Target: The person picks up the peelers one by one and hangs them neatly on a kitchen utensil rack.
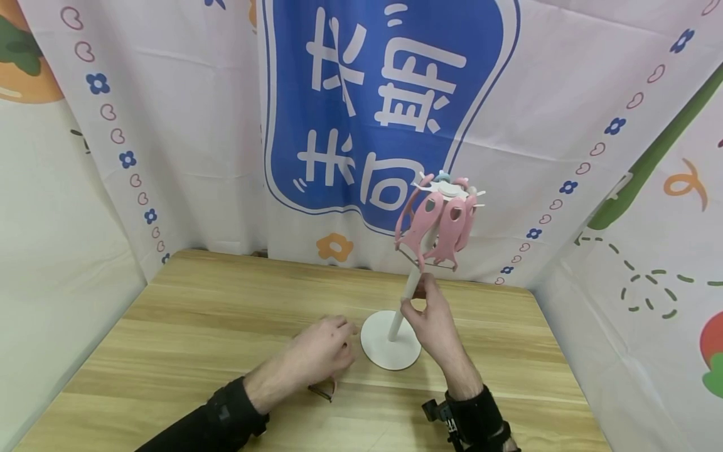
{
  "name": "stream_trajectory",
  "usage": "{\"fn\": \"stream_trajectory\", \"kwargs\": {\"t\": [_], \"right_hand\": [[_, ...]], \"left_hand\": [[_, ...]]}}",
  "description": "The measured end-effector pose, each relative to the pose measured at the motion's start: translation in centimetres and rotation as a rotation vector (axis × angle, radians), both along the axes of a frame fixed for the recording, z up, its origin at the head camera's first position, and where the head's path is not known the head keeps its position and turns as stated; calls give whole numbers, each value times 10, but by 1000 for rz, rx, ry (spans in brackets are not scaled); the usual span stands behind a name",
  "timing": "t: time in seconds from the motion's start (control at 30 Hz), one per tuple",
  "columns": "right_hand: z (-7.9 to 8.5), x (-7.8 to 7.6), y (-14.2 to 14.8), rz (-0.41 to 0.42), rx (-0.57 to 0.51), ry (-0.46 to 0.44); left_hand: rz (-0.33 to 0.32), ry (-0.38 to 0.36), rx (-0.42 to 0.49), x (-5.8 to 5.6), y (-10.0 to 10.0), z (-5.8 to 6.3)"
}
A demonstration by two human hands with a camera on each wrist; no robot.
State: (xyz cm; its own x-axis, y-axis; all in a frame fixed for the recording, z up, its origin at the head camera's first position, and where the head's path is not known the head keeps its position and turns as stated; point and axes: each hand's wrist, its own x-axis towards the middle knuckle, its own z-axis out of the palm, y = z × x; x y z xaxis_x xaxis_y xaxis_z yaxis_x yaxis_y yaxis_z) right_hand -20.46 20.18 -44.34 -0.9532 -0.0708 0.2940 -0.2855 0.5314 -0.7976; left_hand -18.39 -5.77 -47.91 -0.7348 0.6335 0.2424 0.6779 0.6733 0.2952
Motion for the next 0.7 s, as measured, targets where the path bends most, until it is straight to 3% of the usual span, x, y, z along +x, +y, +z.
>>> {"fn": "stream_trajectory", "kwargs": {"t": [0.33,0.7], "right_hand": [[0,0,-1,-2,0,-2],[1,0,-1,-3,-5,0]], "left_hand": [[25,68,-88,5,-5,-12],[81,57,-145,7,-6,-16]]}}
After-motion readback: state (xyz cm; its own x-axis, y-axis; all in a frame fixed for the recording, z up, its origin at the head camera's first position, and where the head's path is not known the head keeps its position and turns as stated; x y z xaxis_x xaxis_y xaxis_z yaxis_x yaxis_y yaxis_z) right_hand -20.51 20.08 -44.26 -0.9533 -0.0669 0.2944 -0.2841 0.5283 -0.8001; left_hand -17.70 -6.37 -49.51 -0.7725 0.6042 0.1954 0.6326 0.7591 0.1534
